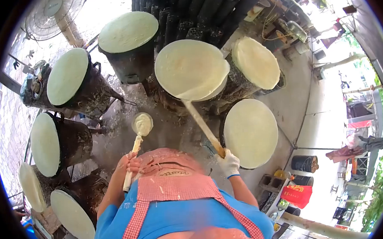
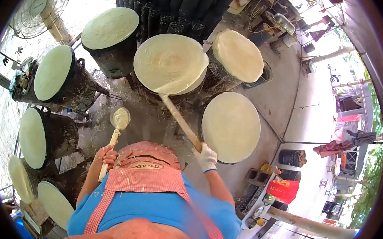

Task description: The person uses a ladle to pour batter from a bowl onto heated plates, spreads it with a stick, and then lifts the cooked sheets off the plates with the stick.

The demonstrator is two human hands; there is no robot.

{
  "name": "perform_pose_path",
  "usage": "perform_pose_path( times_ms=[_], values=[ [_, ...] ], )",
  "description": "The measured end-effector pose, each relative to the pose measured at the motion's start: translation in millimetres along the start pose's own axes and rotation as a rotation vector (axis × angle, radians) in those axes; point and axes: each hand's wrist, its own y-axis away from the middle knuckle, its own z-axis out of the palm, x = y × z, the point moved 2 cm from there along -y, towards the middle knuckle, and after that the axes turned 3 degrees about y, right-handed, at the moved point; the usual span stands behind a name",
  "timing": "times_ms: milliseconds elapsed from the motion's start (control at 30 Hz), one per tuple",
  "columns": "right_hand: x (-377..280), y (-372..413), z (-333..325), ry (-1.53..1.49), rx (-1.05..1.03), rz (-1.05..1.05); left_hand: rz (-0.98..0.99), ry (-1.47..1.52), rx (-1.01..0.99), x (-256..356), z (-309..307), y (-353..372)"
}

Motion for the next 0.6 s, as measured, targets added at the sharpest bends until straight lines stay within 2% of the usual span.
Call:
perform_pose_path(
  times_ms=[33, 67, 167, 233, 267, 300, 333, 367, 400, 433, 500, 567, 600],
  values=[
    [6.4, -4.2, -0.8, 0.036, -0.051, -0.023, 0.005, 0.011, 0.008, 1.5, -5.3, 1.9],
    [10.4, -11.1, -0.7, 0.125, -0.145, -0.136, 0.010, 0.018, 0.017, 3.0, -11.2, 4.0],
    [-15.8, -55.7, -0.4, 0.154, -0.079, -0.366, 0.033, 0.046, 0.056, 6.4, -32.3, 18.7],
    [-54.8, -105.2, -9.2, 0.134, 0.196, -0.542, 0.044, 0.065, 0.072, 10.5, -50.3, 27.5],
    [-77.7, -131.4, -22.6, 0.184, 0.212, -0.594, 0.044, 0.075, 0.078, 14.2, -61.2, 32.3],
    [-92.2, -162.9, -19.6, 0.179, 0.358, -0.703, 0.048, 0.080, 0.088, 18.4, -71.0, 34.5],
    [-114.5, -181.5, -38.3, 0.198, 0.336, -0.716, 0.060, 0.069, 0.111, 22.6, -74.3, 35.5],
    [-128.9, -203.4, -48.3, 0.137, 0.329, -0.829, 0.067, 0.055, 0.149, 23.6, -69.0, 36.3],
    [-133.4, -227.5, -44.3, 0.206, 0.170, -0.824, 0.176, -0.026, 0.287, 7.7, -27.2, 38.0],
    [-139.6, -245.9, -44.3, 0.277, 0.015, -0.818, 0.157, -0.097, 0.337, 16.3, -37.1, 41.3],
    [-149.9, -262.5, -53.2, 0.442, -0.130, -0.881, 0.123, -0.237, 0.439, 37.4, -69.5, 51.3],
    [-152.9, -274.5, -54.9, 0.550, -0.167, -0.959, 0.287, -0.395, 0.684, 30.4, -38.8, 60.7],
    [-153.9, -279.4, -53.6, 0.514, -0.108, -1.012, 0.276, -0.339, 0.631, 32.0, -39.3, 63.8]
  ],
)
